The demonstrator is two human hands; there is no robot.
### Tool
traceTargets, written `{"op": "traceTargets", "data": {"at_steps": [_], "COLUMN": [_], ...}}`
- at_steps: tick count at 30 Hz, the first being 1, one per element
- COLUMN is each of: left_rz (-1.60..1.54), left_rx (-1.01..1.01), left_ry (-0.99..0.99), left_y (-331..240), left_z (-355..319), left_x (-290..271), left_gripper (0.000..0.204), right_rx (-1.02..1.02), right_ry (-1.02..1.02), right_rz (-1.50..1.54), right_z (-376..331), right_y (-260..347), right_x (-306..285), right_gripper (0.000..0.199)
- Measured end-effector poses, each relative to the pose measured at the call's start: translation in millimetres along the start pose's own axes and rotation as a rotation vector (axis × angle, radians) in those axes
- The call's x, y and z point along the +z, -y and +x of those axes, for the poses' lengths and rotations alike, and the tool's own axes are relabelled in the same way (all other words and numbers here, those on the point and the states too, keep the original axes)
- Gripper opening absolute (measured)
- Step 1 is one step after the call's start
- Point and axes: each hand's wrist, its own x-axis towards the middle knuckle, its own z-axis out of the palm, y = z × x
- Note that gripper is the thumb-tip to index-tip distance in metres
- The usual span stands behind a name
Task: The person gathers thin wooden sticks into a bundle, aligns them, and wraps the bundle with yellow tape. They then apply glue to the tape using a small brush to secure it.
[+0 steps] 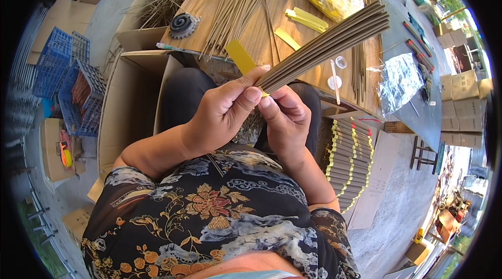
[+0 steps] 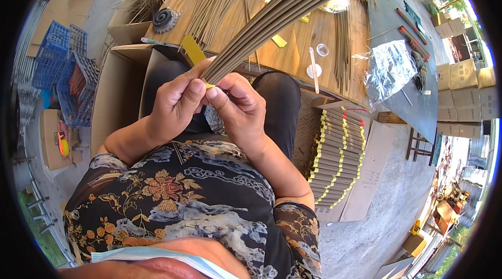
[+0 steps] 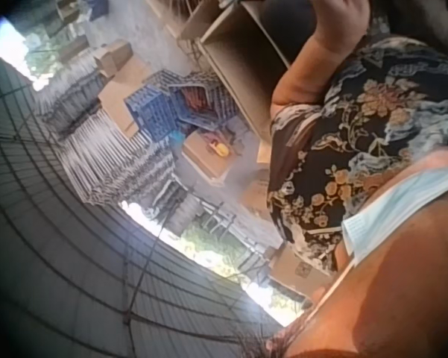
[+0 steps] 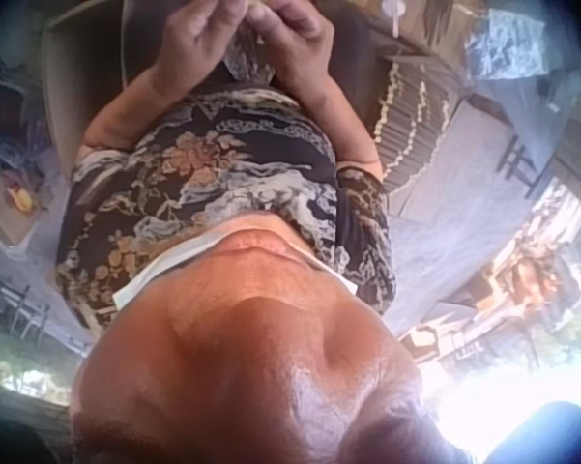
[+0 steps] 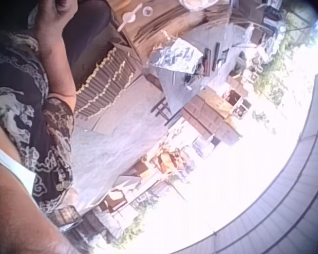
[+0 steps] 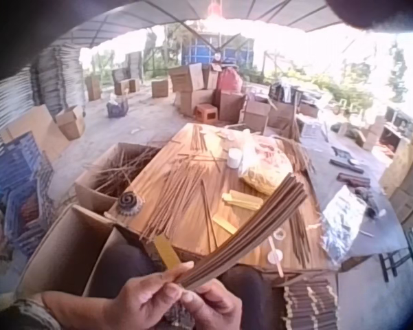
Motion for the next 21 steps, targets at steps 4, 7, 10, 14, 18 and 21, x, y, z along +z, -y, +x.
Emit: {"op": "traceTargets", "data": {"at_steps": [4, 7, 10, 14, 18, 21], "left_rz": [-0.140, -0.276, -0.403, -0.496, -0.560, -0.634], "left_rx": [-0.191, -0.269, -0.287, -0.319, -0.475, -0.513], "left_ry": [0.174, 0.231, 0.226, 0.230, 0.287, 0.328], "left_y": [-13, -12, -12, -15, -18, -18], "left_z": [1, 0, 1, 2, 5, 9], "left_x": [-9, -10, -8, -7, -9, -8], "left_gripper": [0.038, 0.045, 0.058, 0.079, 0.084, 0.069], "right_rx": [0.044, 0.112, 0.179, 0.108, -0.082, -0.151], "right_ry": [0.122, 0.152, 0.135, 0.188, 0.290, 0.312], "right_rz": [0.073, 0.106, 0.151, 0.081, -0.132, -0.215], "right_z": [1, 0, -3, 0, 5, 8], "right_y": [-2, -1, 2, -1, -9, -12], "right_x": [-10, -14, -13, -18, -32, -38], "right_gripper": [0.014, 0.019, 0.027, 0.031, 0.034, 0.037]}}
